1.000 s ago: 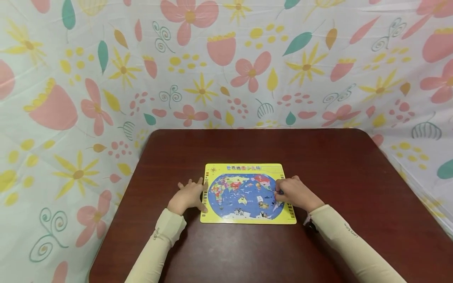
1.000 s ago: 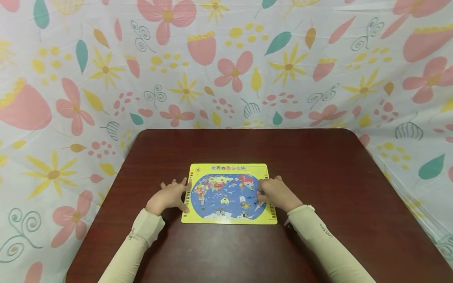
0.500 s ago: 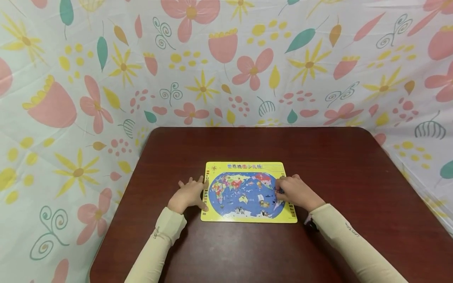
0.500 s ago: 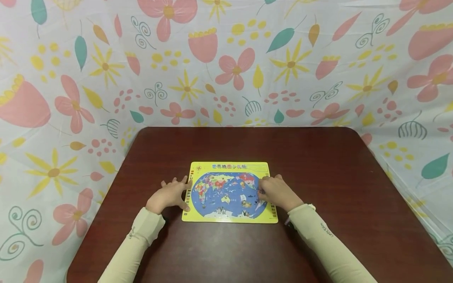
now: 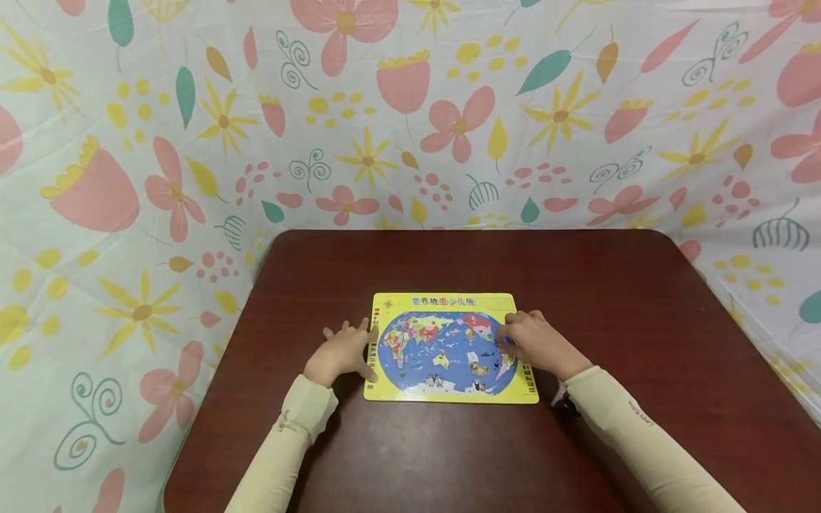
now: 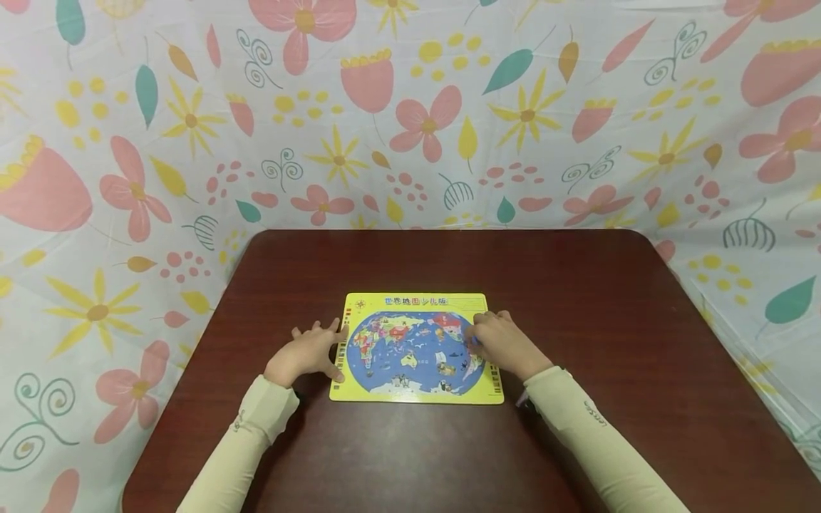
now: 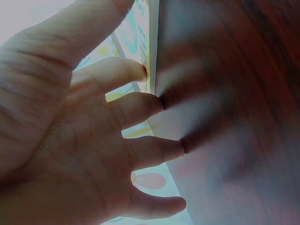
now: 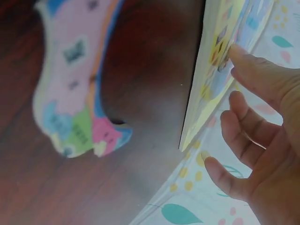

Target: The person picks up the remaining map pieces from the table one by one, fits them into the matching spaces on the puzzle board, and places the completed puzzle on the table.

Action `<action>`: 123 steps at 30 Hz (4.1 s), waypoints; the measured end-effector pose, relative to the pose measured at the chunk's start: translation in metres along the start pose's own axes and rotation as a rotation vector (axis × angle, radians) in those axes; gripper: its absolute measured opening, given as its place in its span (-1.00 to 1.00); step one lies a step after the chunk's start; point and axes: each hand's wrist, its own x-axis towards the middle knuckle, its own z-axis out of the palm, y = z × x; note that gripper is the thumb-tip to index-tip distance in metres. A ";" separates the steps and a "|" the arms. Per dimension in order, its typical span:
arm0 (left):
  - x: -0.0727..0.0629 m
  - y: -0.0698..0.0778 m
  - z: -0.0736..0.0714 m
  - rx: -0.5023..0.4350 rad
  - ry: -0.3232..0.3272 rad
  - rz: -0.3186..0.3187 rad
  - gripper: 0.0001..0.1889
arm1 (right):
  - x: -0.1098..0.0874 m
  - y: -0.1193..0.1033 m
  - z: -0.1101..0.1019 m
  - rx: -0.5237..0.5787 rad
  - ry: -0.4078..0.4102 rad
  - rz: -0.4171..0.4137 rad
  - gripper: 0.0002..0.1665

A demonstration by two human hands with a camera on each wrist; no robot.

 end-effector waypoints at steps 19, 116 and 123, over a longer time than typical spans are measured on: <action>-0.002 0.000 0.001 0.005 -0.003 -0.009 0.01 | -0.006 0.003 0.001 -0.007 0.026 -0.018 -0.86; 0.002 0.001 -0.001 0.065 0.002 0.024 0.04 | -0.025 -0.018 -0.016 -0.019 -0.036 0.024 -0.40; 0.002 0.002 0.000 0.071 0.000 0.014 0.04 | -0.017 -0.025 -0.013 -0.023 -0.057 0.029 -0.40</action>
